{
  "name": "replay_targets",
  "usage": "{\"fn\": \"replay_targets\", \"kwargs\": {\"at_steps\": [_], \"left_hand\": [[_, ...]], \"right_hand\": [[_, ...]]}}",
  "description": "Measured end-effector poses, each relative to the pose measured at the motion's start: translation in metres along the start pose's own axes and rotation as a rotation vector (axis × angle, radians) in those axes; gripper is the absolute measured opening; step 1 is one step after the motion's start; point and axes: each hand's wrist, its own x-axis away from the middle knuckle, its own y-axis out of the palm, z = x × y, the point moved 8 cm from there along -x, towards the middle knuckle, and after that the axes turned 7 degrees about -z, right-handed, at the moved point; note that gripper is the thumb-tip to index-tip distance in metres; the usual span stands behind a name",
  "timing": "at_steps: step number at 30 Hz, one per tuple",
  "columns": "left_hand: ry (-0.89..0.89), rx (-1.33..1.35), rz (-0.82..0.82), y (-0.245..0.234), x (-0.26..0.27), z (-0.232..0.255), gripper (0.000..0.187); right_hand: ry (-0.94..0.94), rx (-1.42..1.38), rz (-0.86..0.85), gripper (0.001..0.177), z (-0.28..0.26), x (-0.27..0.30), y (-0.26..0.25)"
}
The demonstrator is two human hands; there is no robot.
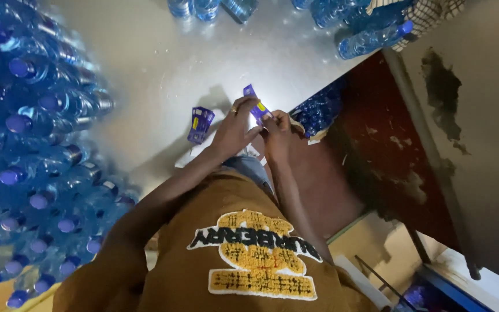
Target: Manually applying adhesive labels to plastic water bottles by peeling them from a backing and wrapping them around the bottles.
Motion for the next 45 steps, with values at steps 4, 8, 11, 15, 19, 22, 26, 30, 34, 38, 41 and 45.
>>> {"fn": "replay_targets", "kwargs": {"at_steps": [4, 8, 11, 15, 19, 22, 26, 30, 34, 38, 41, 45], "left_hand": [[-0.056, 0.268, 0.105, -0.037, -0.051, -0.077, 0.065], [-0.193, 0.088, 0.474, -0.123, -0.135, -0.119, 0.089], [-0.483, 0.156, 0.514, -0.146, -0.179, -0.135, 0.086], [-0.525, -0.203, 0.599, -0.151, -0.199, -0.181, 0.071], [-0.399, -0.407, 0.391, -0.141, -0.169, -0.156, 0.054], [-0.287, -0.283, 0.235, -0.122, -0.139, -0.125, 0.045], [-0.609, -0.119, -0.077, -0.072, -0.100, -0.144, 0.050], [-0.842, -0.033, -0.089, -0.057, -0.072, -0.154, 0.051], [-0.865, 0.059, -0.050, -0.062, -0.037, -0.142, 0.080], [-0.751, 0.413, 0.050, -0.064, 0.000, -0.107, 0.062], [-0.667, 0.480, 0.137, -0.059, 0.012, -0.092, 0.039], [-0.623, 0.521, 0.241, -0.062, 0.010, -0.090, 0.026]], "right_hand": [[-0.069, 0.110, 0.060, 0.022, -0.040, 0.017, -0.002], [-0.018, 0.280, 0.115, 0.011, -0.043, 0.025, -0.013], [0.034, 0.373, 0.124, 0.005, -0.050, 0.034, -0.012], [0.025, 0.368, 0.086, 0.012, -0.026, 0.026, -0.028], [0.041, 0.342, 0.003, 0.028, -0.023, 0.018, -0.024], [0.149, 0.303, 0.028, 0.036, -0.012, 0.004, -0.018], [0.214, 0.228, -0.093, 0.044, 0.033, -0.023, -0.001], [0.072, 0.303, -0.191, 0.039, 0.061, -0.044, 0.021], [0.103, 0.409, -0.185, 0.040, 0.036, -0.028, 0.045], [0.034, 0.316, -0.160, 0.022, 0.025, -0.029, 0.052], [0.033, 0.250, -0.119, 0.020, 0.015, -0.027, 0.063], [0.013, 0.267, -0.077, 0.018, 0.008, -0.032, 0.075]]}}
